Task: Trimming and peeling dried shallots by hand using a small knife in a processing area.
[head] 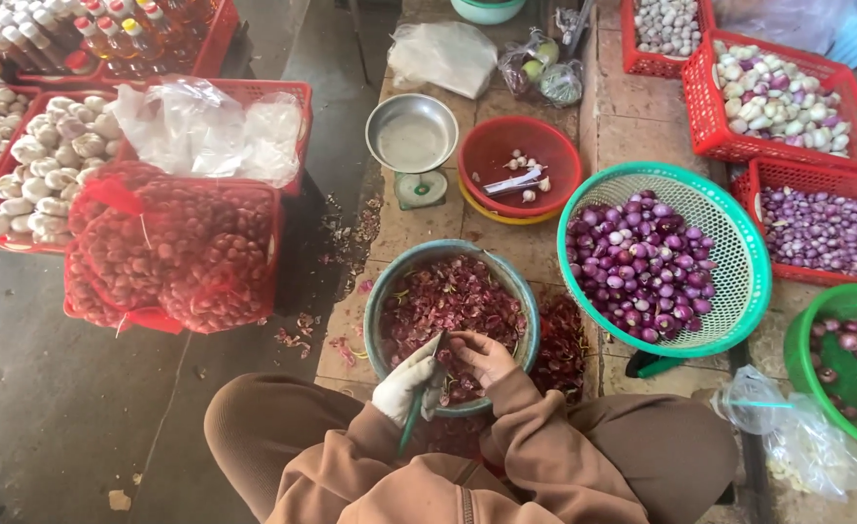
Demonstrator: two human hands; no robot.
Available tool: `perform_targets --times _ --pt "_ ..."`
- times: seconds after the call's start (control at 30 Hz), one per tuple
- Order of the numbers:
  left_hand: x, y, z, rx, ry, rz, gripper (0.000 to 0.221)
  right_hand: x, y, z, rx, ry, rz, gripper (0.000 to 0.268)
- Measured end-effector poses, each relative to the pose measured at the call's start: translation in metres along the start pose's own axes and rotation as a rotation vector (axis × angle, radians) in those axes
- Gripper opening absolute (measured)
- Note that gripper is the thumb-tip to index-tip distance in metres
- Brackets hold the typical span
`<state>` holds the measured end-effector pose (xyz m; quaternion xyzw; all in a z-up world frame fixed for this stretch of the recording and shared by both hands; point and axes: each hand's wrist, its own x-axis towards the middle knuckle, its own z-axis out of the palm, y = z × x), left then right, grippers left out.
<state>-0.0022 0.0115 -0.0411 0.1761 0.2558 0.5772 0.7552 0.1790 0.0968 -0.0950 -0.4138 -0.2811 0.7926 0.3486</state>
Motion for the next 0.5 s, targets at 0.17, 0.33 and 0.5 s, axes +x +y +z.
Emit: perform_targets --times 0.17,0.33,0.5 --pt "-0.014 0.025 0.04 0.142 0.059 -0.187 0.087 -0.005 -0.016 0.0 0.083 -0.175 0.002 0.041" --pt "-0.004 -0.003 0.028 0.162 0.091 0.0 0.079 -0.003 -0.004 -0.005 0.029 -0.045 -0.053 0.033" --pt "0.001 0.006 0.029 0.297 0.227 0.026 0.05 0.005 0.011 -0.007 -0.117 0.04 -0.132 0.03"
